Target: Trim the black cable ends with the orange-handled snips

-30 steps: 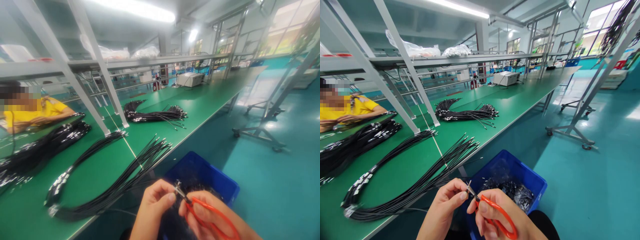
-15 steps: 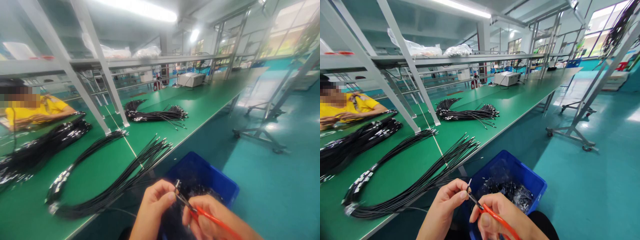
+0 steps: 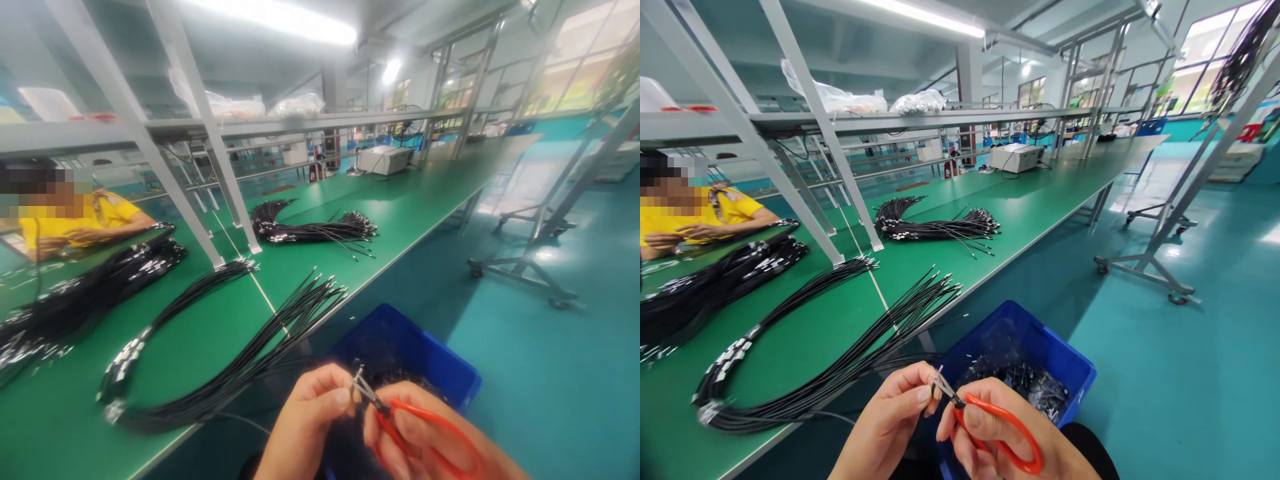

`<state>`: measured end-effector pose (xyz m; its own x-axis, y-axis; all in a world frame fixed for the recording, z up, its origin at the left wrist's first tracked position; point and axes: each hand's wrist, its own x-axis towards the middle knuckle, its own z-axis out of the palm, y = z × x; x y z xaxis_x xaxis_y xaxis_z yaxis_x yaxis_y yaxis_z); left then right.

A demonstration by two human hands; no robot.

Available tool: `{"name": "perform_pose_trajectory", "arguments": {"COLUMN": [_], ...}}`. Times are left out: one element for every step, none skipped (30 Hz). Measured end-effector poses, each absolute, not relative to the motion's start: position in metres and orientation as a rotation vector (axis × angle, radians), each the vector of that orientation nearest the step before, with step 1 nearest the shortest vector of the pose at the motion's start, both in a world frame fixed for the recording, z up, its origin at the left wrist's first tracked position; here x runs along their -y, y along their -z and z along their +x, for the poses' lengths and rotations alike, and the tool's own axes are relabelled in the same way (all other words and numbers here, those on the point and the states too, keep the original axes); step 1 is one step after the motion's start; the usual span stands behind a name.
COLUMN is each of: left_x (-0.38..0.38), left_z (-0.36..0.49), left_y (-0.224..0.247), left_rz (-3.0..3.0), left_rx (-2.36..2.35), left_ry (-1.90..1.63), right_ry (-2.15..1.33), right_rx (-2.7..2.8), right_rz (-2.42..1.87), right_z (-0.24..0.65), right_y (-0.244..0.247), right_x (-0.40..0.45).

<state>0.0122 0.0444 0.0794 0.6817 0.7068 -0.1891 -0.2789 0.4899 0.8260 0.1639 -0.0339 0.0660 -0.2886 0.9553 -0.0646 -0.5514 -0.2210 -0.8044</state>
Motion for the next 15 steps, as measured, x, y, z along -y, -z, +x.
{"name": "perform_pose_trajectory", "arguments": {"left_x": [-0.044,-0.044,-0.044,-0.044,-0.044,-0.044,-0.044,-0.044,-0.044,-0.045,-0.045,-0.045,-0.045,-0.045,-0.045], "left_z": [0.012,0.012,0.012,0.012,0.012,0.012,0.012,0.012,0.011,0.011,0.011,0.011,0.012,0.012,0.013], "left_y": [-0.079,-0.079,-0.078,-0.078,-0.078,-0.078,-0.077,-0.077,-0.077,-0.077,-0.077,-0.077,-0.076,-0.076,-0.076], "left_rz": [0.871,0.876,0.88,0.887,0.895,0.903,0.91,0.916,0.923,0.931,0.938,0.946,0.951,0.955,0.955], "left_rx": [-0.559,-0.56,-0.565,-0.568,-0.572,-0.575,-0.579,-0.581,-0.584,-0.588,-0.592,-0.598,-0.607,-0.615,-0.622], "left_ry": [-0.64,-0.642,-0.646,-0.649,-0.653,-0.657,-0.662,-0.665,-0.669,-0.673,-0.677,-0.684,-0.692,-0.703,-0.717], "right_ry": [-1.744,-1.745,-1.747,-1.754,-1.767,-1.776,-1.782,-1.775,-1.768,-1.756,-1.739,-1.716,-1.698,-1.665,-1.649], "right_rx": [0.829,0.831,0.835,0.838,0.854,0.879,0.91,0.942,0.968,0.989,1.006,1.016,1.036,1.06,1.077], "right_rz": [-0.697,-0.704,-0.719,-0.746,-0.79,-0.859,-0.954,-1.067,-1.179,-1.278,-1.353,-1.399,-1.415,-1.414,-1.391], "right_z": [0.164,0.165,0.166,0.167,0.168,0.169,0.169,0.17,0.17,0.169,0.169,0.169,0.169,0.17,0.171], "right_y": [-0.066,-0.066,-0.066,-0.067,-0.068,-0.069,-0.071,-0.074,-0.078,-0.082,-0.087,-0.092,-0.096,-0.099,-0.101], "right_x": [0.033,0.032,0.031,0.03,0.03,0.03,0.03,0.031,0.032,0.033,0.035,0.037,0.04,0.043,0.046]}}
